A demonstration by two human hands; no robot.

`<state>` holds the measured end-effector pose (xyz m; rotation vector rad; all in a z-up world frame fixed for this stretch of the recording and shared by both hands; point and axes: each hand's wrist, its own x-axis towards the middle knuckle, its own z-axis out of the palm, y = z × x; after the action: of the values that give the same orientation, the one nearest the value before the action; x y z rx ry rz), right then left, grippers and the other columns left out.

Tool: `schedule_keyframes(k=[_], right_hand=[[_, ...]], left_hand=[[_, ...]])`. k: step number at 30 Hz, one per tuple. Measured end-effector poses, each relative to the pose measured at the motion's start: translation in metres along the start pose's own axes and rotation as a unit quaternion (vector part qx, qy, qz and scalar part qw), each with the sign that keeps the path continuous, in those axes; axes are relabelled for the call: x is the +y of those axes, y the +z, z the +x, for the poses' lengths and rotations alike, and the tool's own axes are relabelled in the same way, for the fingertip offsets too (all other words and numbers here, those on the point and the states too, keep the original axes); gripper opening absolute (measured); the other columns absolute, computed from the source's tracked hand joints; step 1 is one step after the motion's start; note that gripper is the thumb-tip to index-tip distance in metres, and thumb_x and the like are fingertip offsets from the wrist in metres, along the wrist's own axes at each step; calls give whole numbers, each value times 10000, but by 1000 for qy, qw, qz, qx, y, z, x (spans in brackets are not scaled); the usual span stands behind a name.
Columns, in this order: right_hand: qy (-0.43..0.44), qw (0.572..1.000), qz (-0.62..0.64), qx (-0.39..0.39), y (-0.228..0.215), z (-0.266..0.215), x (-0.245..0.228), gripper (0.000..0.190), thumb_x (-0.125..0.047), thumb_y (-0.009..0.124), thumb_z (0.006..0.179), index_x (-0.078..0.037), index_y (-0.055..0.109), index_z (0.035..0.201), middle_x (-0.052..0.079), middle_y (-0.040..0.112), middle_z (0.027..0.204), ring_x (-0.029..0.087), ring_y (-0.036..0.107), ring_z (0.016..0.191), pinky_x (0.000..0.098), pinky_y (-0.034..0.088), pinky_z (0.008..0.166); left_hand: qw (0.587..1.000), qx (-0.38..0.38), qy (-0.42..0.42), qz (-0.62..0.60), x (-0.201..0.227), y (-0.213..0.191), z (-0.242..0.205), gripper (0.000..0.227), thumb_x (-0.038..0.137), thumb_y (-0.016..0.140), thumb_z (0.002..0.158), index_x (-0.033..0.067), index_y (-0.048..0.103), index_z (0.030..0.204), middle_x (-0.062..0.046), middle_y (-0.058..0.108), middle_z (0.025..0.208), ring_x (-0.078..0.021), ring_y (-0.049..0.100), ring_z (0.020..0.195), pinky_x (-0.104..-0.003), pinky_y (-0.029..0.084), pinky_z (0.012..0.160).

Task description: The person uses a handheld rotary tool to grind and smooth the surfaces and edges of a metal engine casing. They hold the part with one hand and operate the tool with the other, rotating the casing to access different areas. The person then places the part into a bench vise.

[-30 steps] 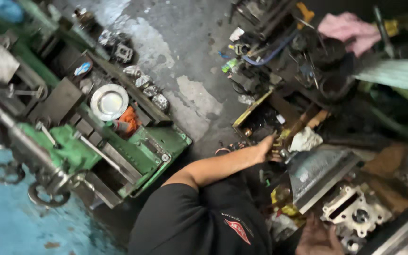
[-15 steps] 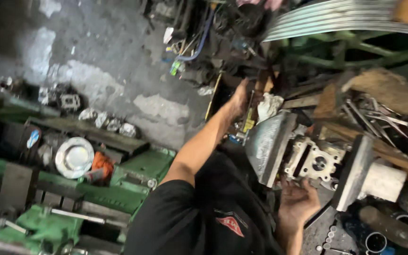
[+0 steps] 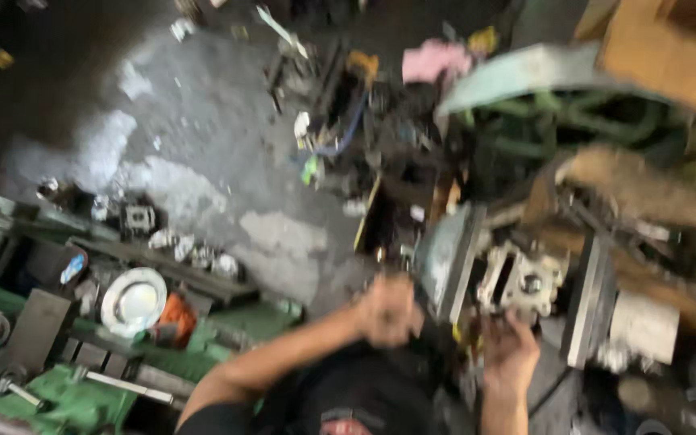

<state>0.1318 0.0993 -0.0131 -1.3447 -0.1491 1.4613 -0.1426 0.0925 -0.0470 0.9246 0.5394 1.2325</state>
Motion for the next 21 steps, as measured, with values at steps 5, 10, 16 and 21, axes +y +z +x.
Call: schedule_keyframes(k=[5,10,16,21], right_hand=[[31,998,-40,-24,-3,14,-3,404,-165,626,893,-96,591,1290,37,665,1163,284,627,1052,441,503,953],[53,996,-68,-8,-19,29,-4,495,-179,589,883,-96,558,1370,49,667,1196,323,611,1083,499,471,997],[77,995,-48,-38,-59,57,4,595,-232,608,893,-34,505,1444,139,628,1300,378,596,1193,548,444,1057],[212,976,-52,-1,-65,55,7,705,-365,607,846,-80,475,1477,208,617,1332,378,576,1244,592,428,1041]], left_hand=[[782,-287,177,524,-73,-28,-71,432,383,792,908,136,652,582,-29,606,619,-246,592,718,-410,444,736],[590,-396,65,701,-139,-85,-6,464,599,725,639,137,757,668,-71,713,747,-279,636,881,-380,479,819],[778,-219,-213,549,-154,-61,22,515,601,671,725,125,726,914,-66,727,901,-256,657,910,-379,494,841],[870,203,-448,3,-153,-72,38,603,634,628,786,123,702,1097,-59,735,1014,-227,667,943,-354,513,870]])
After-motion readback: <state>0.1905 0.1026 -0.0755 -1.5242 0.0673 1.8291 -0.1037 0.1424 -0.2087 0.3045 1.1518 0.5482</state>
